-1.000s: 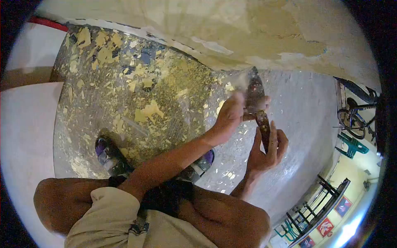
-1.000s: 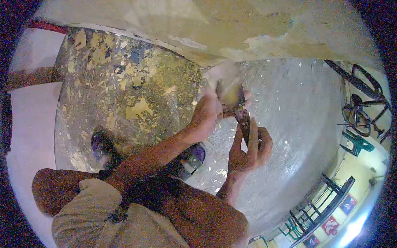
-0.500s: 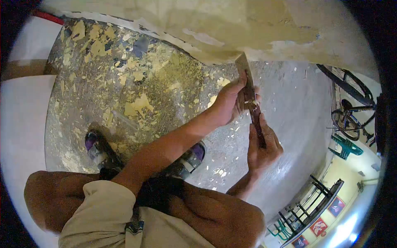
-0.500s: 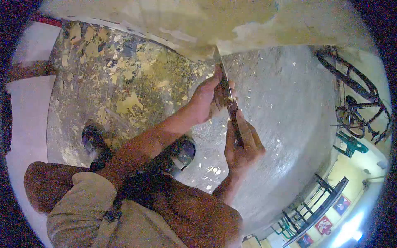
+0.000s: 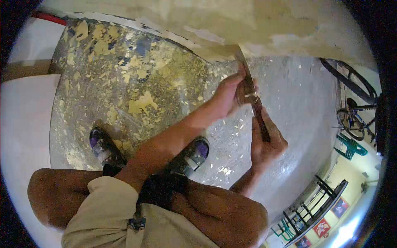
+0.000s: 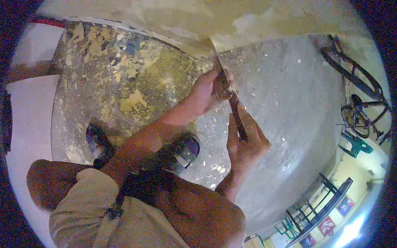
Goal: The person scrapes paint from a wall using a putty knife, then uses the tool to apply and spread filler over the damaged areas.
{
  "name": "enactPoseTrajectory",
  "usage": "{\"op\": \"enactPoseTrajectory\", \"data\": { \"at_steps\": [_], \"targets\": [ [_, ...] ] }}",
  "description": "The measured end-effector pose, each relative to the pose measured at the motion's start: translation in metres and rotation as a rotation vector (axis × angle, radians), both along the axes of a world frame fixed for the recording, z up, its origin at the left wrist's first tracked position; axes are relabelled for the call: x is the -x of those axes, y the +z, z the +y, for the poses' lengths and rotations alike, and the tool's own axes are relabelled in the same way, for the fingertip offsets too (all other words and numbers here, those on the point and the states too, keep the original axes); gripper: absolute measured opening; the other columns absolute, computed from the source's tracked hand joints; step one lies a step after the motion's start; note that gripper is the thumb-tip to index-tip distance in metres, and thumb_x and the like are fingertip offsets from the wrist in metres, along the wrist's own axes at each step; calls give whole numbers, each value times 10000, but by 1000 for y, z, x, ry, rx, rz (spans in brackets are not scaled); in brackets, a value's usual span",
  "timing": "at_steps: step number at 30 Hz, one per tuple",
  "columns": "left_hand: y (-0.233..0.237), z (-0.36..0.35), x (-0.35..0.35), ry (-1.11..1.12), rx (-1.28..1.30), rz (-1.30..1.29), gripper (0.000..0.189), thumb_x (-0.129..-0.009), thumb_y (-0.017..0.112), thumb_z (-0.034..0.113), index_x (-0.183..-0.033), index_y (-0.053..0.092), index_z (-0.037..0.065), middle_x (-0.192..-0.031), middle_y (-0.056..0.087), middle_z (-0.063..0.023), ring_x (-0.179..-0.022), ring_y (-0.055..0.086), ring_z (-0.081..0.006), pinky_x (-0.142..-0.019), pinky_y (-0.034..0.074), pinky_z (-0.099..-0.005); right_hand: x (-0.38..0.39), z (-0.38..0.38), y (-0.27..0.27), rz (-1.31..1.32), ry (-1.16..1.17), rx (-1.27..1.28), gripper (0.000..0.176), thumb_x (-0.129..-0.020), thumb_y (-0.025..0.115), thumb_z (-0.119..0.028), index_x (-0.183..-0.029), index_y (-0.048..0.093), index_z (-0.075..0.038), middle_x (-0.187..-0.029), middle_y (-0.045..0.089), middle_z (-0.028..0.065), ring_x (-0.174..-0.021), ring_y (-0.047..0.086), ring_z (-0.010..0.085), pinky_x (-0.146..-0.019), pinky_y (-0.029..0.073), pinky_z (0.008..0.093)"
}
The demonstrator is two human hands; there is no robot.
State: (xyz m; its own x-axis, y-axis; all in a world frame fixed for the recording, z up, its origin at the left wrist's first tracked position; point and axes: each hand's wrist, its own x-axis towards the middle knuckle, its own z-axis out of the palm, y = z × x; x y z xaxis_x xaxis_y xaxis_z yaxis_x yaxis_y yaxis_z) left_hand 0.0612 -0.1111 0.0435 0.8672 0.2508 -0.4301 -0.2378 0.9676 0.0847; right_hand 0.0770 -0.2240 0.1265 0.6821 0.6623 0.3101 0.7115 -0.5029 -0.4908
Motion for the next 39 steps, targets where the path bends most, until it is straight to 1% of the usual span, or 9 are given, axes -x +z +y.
{"op": "enactPoseTrajectory", "data": {
  "at_steps": [3, 8, 23, 29, 31, 33, 35, 37, 39],
  "targets": [
    [-49, 6, -6, 197, 91, -276, 296, -915, 420, 344, -886, 545, 78, -793, 613, -69, -725, 607, -197, -652, 508, -320, 5, 20, 9, 27, -27, 24, 271, -712, 665, 13, -972, 663, -63, -886, 665, 125, -758, 668, 217, -622, 523, 265],
    [-7, -8, -5, -68, -30, -95, 311, -914, 415, 361, -910, 529, 71, -822, 617, -81, -758, 616, -204, -680, 517, -355, 3, -8, 8, 82, -76, -1, 276, -726, 671, -5, -1000, 645, 5, -891, 660, 174, -791, 652, 181, -663, 504, 266],
    [-60, 27, 5, 200, 52, -237, 380, -870, 485, 450, -918, 516, 74, -799, 588, -46, -734, 600, -195, -649, 515, -339, -1, 32, -12, 229, -3, 18, 259, -718, 681, -17, -976, 657, -7, -902, 663, 154, -791, 647, 170, -689, 507, 270],
    [-46, 43, 27, 85, -292, 121, 407, -872, 498, 448, -972, 527, 54, -834, 566, -59, -802, 568, -198, -778, 451, -362, 4, 15, -71, 276, 113, 193, 313, -766, 649, -147, -1068, 588, -92, -859, 646, 140, -715, 632, 304, -643, 495, 383],
    [-30, 51, 56, -17, -1048, 317, 422, -893, 476, 420, -1034, 534, 27, -860, 576, -65, -838, 569, -226, -810, 437, -346, 21, 30, -90, 594, 177, -7, 272, -789, 644, -143, -1035, 576, -52, -816, 647, 98, -747, 628, 223, -706, 481, 320],
    [-24, 56, 75, -103, -1195, 360, 398, -912, 457, 351, -1054, 530, -13, -942, 575, -76, -871, 564, -195, -833, 416, -302, 35, 38, -107, 1075, 25, -333, 212, -819, 624, -143, -985, 582, -18, -778, 638, 57, -733, 598, 157, -704, 468, 297],
    [-29, 63, 83, -119, -1744, 321, 425, -892, 496, 329, -1107, 499, -37, -1042, 547, -87, -982, 535, -182, -891, 395, -313, 31, 49, -111, 1080, 38, -351, 192, -825, 620, -146, -955, 587, -8, -769, 630, 45, -727, 580, 138, -704, 459, 290],
    [-20, 67, 93, -247, -1608, 315, 411, -882, 513, 304, -1120, 491, -31, -1114, 509, -119, -1084, 475, -199, -908, 383, -327, 27, 61, -109, 1079, 58, -368, 180, -832, 616, -150, -926, 591, 1, -760, 623, 33, -722, 561, 120, -704, 451, 283],
    [-23, 71, 98, 86, -1575, 273, 379, -886, 508, 280, -1129, 491, -10, -1113, 500, -146, -1062, 491, -201, -888, 401, -331, 23, 72, -102, 973, 26, -397, 181, -824, 628, -164, -904, 606, -3, -772, 629, 39, -704, 563, 115, -690, 447, 281]
  ]
}}
